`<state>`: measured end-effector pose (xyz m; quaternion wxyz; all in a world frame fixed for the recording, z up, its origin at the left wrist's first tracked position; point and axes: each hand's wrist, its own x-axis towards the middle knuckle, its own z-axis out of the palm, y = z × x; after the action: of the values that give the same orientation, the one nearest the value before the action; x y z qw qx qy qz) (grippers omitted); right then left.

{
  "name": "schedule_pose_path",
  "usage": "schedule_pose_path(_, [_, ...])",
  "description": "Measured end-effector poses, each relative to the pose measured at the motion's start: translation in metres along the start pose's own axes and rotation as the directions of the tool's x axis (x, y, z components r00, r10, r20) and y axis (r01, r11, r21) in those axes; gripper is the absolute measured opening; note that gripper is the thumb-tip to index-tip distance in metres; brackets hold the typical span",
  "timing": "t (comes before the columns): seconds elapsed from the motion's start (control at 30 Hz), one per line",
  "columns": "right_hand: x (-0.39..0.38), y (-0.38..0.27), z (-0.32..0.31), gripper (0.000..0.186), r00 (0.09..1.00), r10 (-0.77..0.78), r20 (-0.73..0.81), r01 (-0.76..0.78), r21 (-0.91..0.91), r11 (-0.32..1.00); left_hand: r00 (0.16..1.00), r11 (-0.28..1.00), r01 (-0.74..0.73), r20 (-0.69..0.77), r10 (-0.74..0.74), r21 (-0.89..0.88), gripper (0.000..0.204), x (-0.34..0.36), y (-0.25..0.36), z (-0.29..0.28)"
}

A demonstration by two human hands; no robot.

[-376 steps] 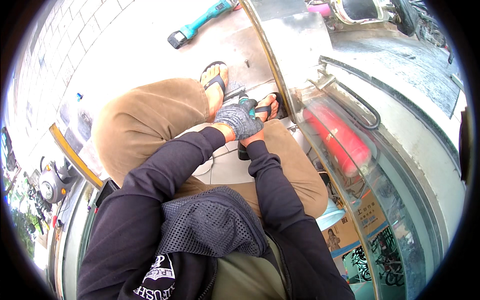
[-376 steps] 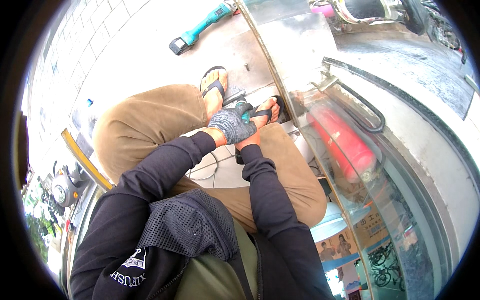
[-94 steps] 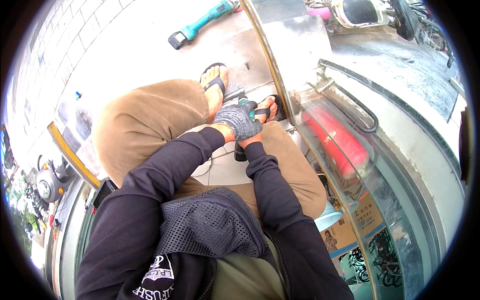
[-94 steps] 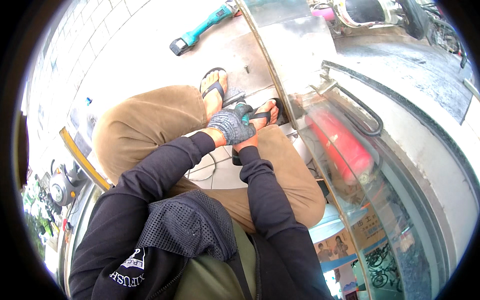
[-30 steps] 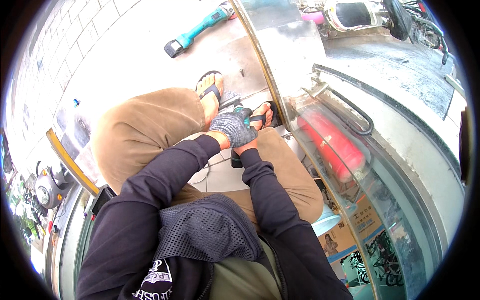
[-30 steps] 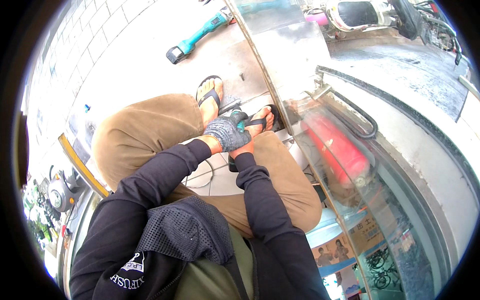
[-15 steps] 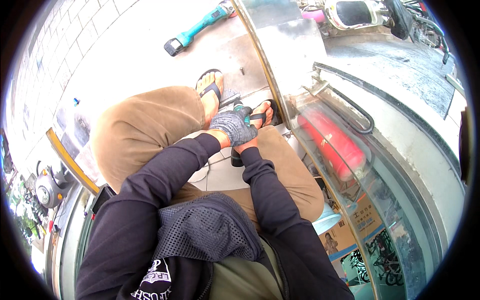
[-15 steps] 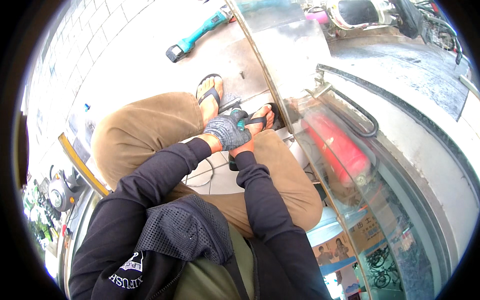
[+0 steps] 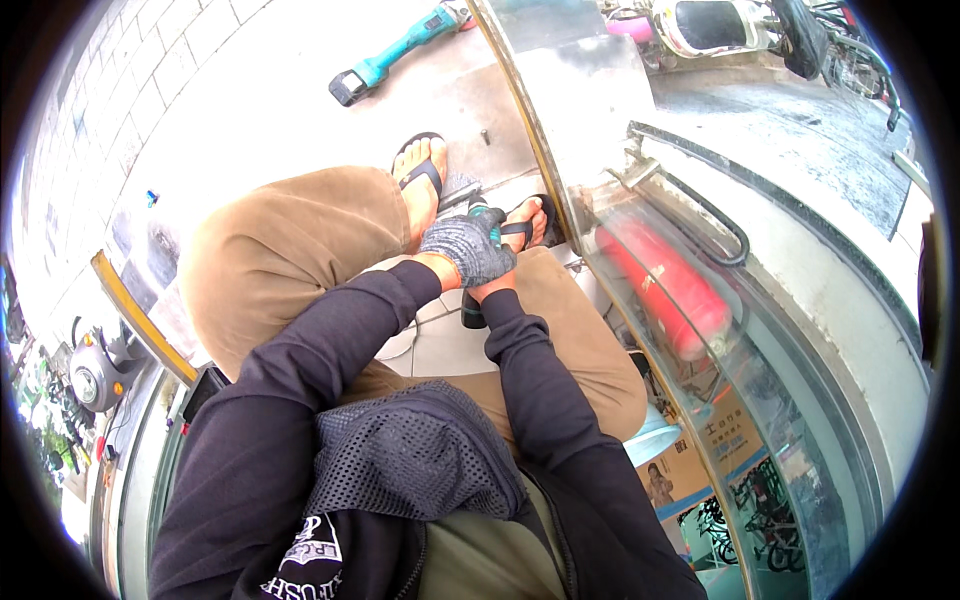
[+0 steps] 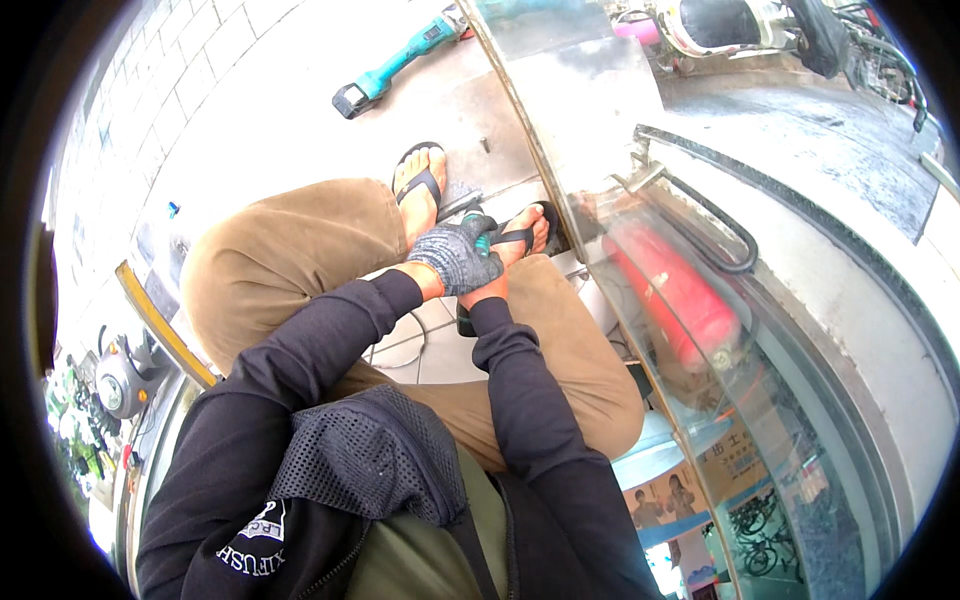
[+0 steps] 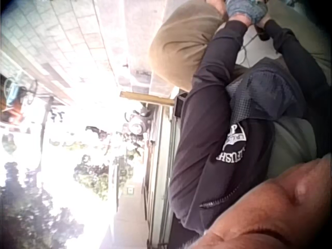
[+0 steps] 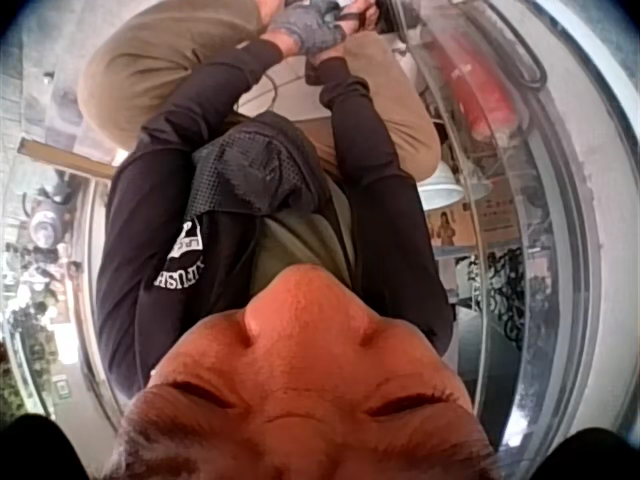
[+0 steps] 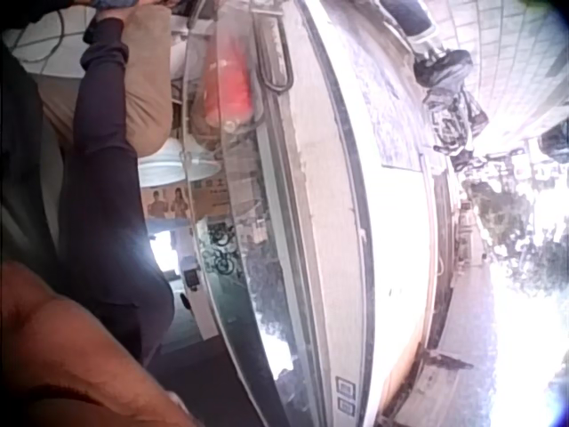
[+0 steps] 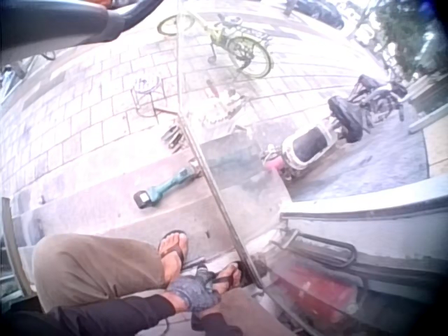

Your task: The person sits on the ground and uses a cordless drill to make holes in a metal frame. They hold the drill with both hands, position it on the frame, and operate it to create holes.

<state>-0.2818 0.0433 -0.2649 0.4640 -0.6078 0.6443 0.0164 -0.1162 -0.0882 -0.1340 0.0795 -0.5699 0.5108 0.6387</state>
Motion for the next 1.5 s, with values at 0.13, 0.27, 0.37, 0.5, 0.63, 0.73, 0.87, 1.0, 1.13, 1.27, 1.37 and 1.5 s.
schedule_pose_path(0.13, [-0.005,-0.003,0.001,0.044,0.999,-0.014,-0.032,0.016,0.069,0.997,0.999,1.000,-0.003,-0.038,0.003,-0.002,0.061,0.000,-0.002,0.004])
schedule_pose_path(0.27, [-0.006,0.000,0.003,0.045,0.999,-0.038,-0.013,0.038,-0.001,0.999,0.999,1.000,-0.021,-0.038,0.021,-0.007,0.061,0.003,-0.004,0.006])
schedule_pose_path(0.37, [-0.004,0.002,0.003,0.047,0.999,-0.044,-0.010,0.044,-0.020,0.999,0.999,0.999,-0.032,-0.034,0.031,-0.010,0.061,0.003,-0.005,0.005])
schedule_pose_path(0.5, [-0.002,0.013,0.010,0.048,0.998,-0.066,-0.004,0.065,-0.074,0.995,0.997,0.999,-0.040,-0.059,0.039,-0.015,0.063,0.004,-0.007,0.008])
schedule_pose_path(0.63, [-0.008,0.012,0.010,0.049,0.994,-0.105,-0.031,0.101,-0.092,0.991,0.999,1.000,-0.001,-0.049,0.000,-0.020,0.065,0.002,-0.004,0.006])
schedule_pose_path(0.73, [0.002,0.016,0.007,0.048,0.997,-0.077,-0.010,0.075,-0.159,0.984,0.999,0.999,-0.037,-0.030,0.036,-0.010,0.065,0.003,-0.001,0.006])
schedule_pose_path(0.87, [-0.011,-0.049,-0.023,0.045,0.995,0.097,0.026,-0.097,0.018,0.995,1.000,1.000,0.024,-0.014,-0.024,-0.011,0.066,0.000,-0.004,0.002])
schedule_pose_path(1.0, [-0.010,-0.027,-0.015,0.046,0.998,0.058,0.022,-0.058,-0.030,0.998,1.000,1.000,0.018,-0.004,-0.018,-0.003,0.064,0.001,0.002,0.000])
schedule_pose_path(1.13, [-0.010,-0.031,-0.017,0.045,0.998,0.045,0.040,-0.043,-0.039,0.998,0.999,1.000,0.002,-0.033,-0.002,-0.007,0.062,0.003,-0.006,0.006])
schedule_pose_path(1.27, [-0.011,-0.031,-0.016,0.044,0.998,0.063,0.014,-0.062,-0.050,0.997,0.999,1.000,-0.028,-0.047,0.028,0.011,0.062,0.006,-0.008,0.007])
schedule_pose_path(1.37, [-0.011,-0.028,-0.014,0.044,0.998,0.064,0.023,-0.063,-0.050,0.997,0.999,1.000,-0.013,-0.042,0.012,-0.017,0.061,0.002,-0.006,0.005])
schedule_pose_path(1.5, [-0.009,-0.029,-0.015,0.046,0.999,0.036,0.040,-0.034,-0.051,0.998,0.999,1.000,-0.020,-0.049,0.020,-0.003,0.062,0.004,-0.008,0.006])
